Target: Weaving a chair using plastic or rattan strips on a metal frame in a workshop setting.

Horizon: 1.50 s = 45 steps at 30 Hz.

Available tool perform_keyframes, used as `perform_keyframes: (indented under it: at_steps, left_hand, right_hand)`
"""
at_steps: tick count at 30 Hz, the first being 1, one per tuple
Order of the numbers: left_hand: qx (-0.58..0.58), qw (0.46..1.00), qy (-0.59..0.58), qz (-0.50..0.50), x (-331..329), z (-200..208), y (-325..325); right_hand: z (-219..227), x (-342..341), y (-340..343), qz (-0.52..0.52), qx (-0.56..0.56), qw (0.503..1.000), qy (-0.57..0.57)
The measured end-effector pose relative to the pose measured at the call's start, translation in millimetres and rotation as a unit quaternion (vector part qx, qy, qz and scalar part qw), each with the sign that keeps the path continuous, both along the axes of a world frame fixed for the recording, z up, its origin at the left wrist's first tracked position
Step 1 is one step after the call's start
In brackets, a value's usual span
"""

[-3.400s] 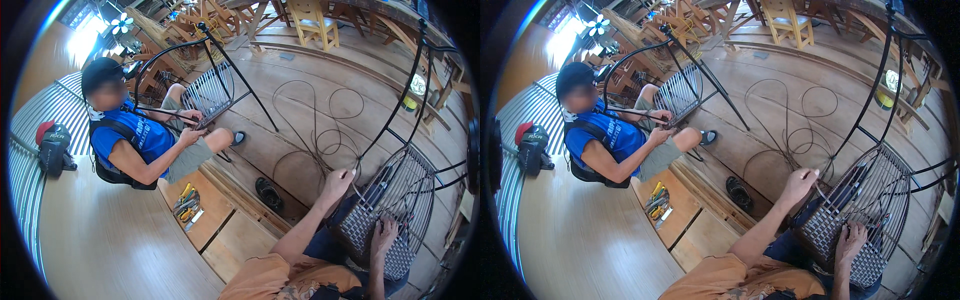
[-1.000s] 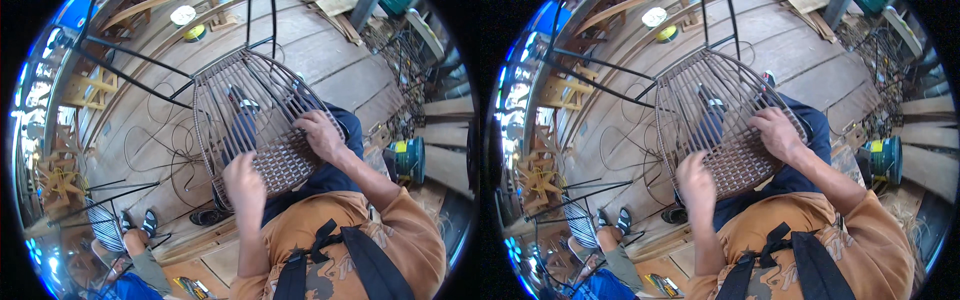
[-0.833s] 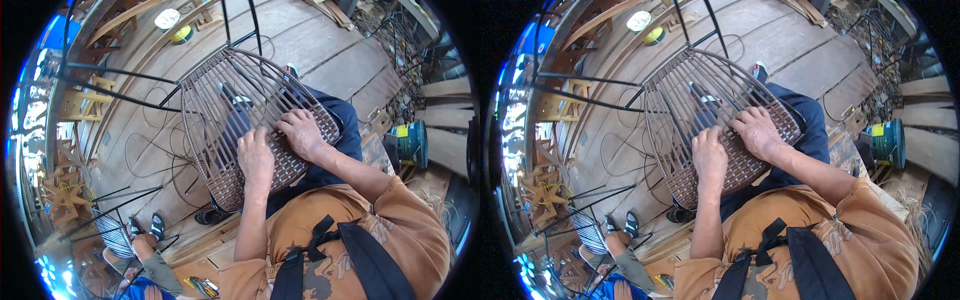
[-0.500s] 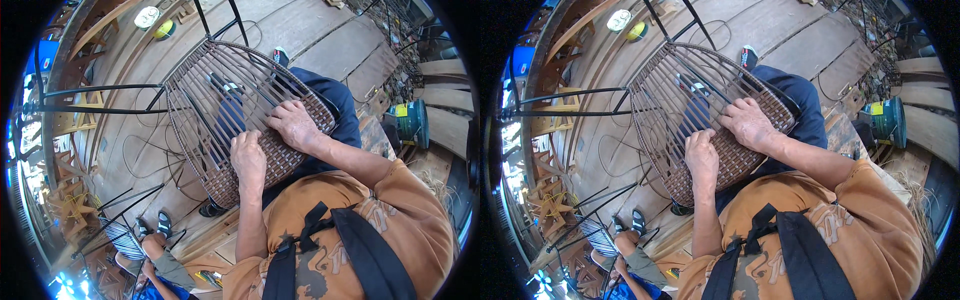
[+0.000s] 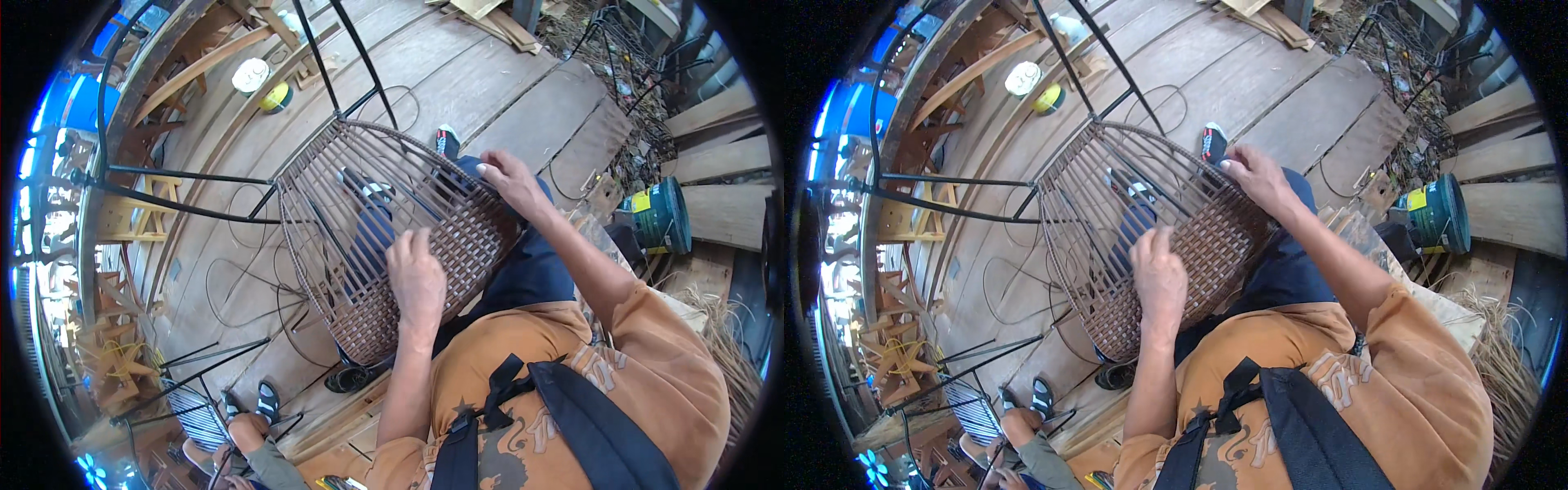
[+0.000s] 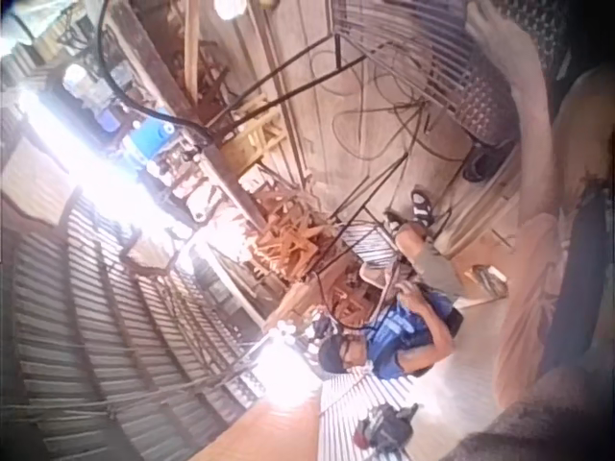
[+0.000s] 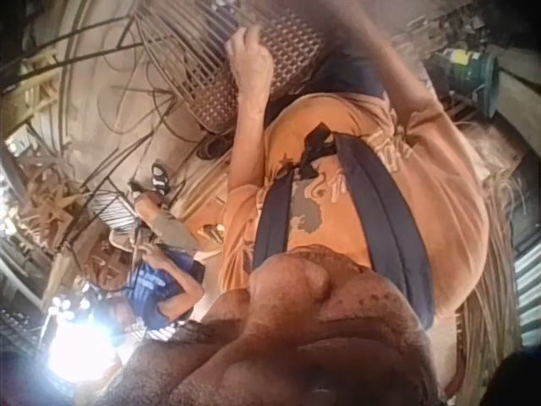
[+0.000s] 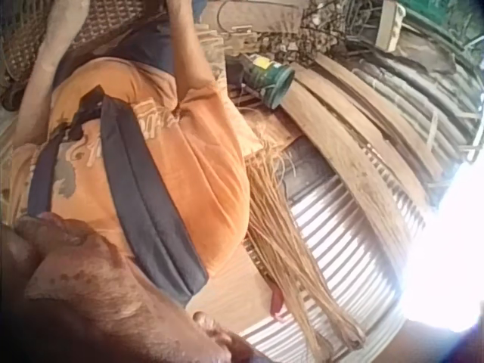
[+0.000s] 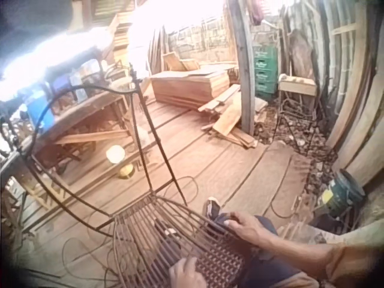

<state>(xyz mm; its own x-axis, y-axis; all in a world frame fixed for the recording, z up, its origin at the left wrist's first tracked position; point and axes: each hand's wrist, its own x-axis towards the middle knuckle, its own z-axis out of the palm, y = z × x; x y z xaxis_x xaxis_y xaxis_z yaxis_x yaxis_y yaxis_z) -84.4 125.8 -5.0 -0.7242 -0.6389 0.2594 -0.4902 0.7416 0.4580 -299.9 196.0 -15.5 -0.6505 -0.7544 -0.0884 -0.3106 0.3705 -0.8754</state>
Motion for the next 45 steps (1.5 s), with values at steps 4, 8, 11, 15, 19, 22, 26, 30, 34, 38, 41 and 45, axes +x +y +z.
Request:
perform_keyframes:
  at_steps: [4,8,11,15,19,22,26,30,34,38,41,45]
  left_hand:
    - [-0.041,0.999,0.0,-0.032,-52,-11,7]
    - [-0.05,0.999,-0.006,-0.002,-67,-23,11]
    - [-0.023,1.0,0.009,-0.005,-69,-26,10]
    - [-0.026,1.0,0.007,0.004,-71,-30,9]
    - [-0.013,1.0,-0.001,0.013,-70,-30,11]
    - [0.002,1.0,0.006,0.015,-68,-31,10]
    - [0.005,1.0,0.021,0.016,-64,-31,6]
    - [-0.016,0.999,0.029,-0.008,-53,-30,13]
    - [-0.021,0.997,0.056,-0.052,-39,-31,21]
    - [-0.02,0.996,0.034,-0.084,-18,-29,22]
    - [-0.015,0.996,0.038,-0.083,-12,-29,23]
    - [-0.021,0.994,0.033,-0.1,-11,-30,25]
  right_hand:
    - [-31,-4,-3,0.098,0.106,0.985,-0.093]
    - [-33,4,-1,0.087,0.03,0.995,-0.04]
    - [-33,6,0,0.086,0.029,0.995,-0.049]
    - [-37,5,-1,0.076,0.002,0.996,-0.047]
    - [-29,2,-9,0.074,0.011,0.988,-0.131]
    - [-28,1,-15,0.129,0.007,0.989,-0.078]
    - [-22,4,-22,0.128,0.042,0.989,-0.061]
    - [-3,12,-32,0.119,0.131,0.983,0.043]
    - [-1,18,-34,0.109,0.169,0.977,0.068]
    - [4,22,-38,0.13,0.183,0.973,0.048]
    - [-3,28,-44,0.15,0.135,0.974,0.103]
    - [-20,25,-40,0.126,0.172,0.957,0.196]
